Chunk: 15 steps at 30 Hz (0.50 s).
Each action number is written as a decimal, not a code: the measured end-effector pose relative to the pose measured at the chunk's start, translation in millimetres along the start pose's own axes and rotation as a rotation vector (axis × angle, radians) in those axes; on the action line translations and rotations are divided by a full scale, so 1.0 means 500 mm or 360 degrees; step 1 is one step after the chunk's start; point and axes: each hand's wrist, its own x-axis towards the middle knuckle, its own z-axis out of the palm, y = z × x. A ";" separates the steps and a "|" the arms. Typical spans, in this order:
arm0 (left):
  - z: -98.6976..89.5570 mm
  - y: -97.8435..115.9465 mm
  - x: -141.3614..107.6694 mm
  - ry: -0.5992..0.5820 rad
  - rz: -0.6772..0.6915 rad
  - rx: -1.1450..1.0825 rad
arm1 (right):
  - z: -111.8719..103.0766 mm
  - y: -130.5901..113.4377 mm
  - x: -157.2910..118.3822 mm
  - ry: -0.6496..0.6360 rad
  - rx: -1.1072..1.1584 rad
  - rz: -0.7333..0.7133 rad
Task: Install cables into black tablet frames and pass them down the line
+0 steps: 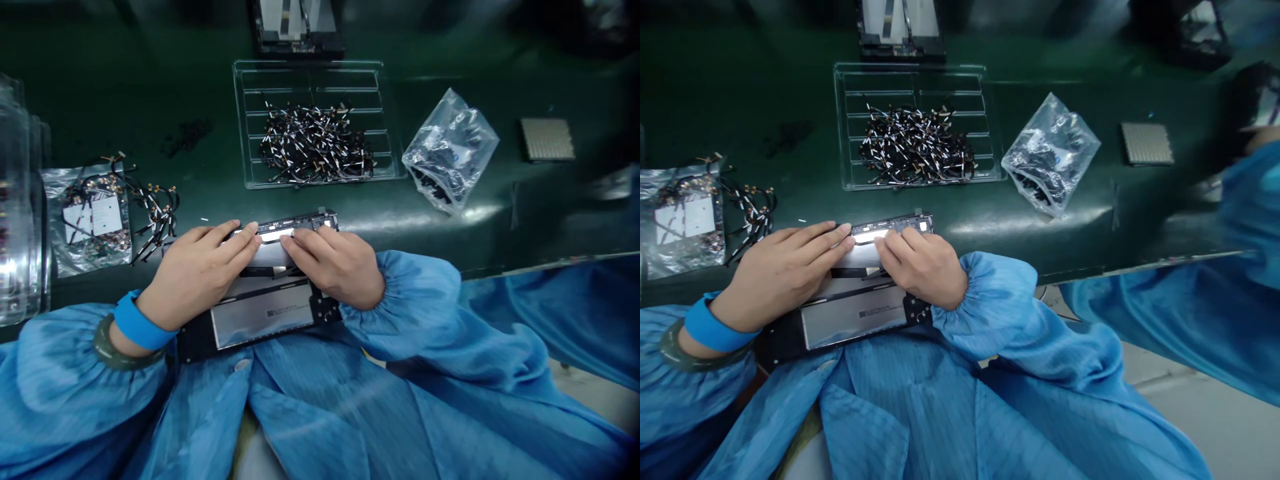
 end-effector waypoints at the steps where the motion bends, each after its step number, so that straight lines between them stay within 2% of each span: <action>1: -0.001 0.001 0.000 -0.0001 0.0003 0.0028 | -0.003 -0.001 0.000 -0.0033 -0.0017 0.0006; 4: -0.004 0.003 0.001 0.0007 0.0017 0.0102 | -0.011 0.001 -0.009 -0.0128 -0.0053 0.0022; 7: -0.003 -0.002 0.000 0.0045 0.0003 0.0055 | -0.019 0.012 -0.038 -0.0067 0.0028 0.0114; 9: 0.001 -0.008 0.000 0.0117 -0.0052 -0.0112 | -0.023 0.019 -0.065 0.0036 0.0235 0.0374; 11: 0.007 -0.015 0.002 0.0198 -0.0166 -0.0355 | -0.026 0.020 -0.092 0.0073 0.0465 0.0789; 13: 0.014 -0.020 0.009 0.0224 -0.0346 -0.0522 | -0.027 0.018 -0.112 -0.0055 0.0664 0.1158; 15: 0.020 -0.022 0.020 0.0178 -0.0474 -0.0542 | -0.028 0.016 -0.123 -0.0289 0.0897 0.1399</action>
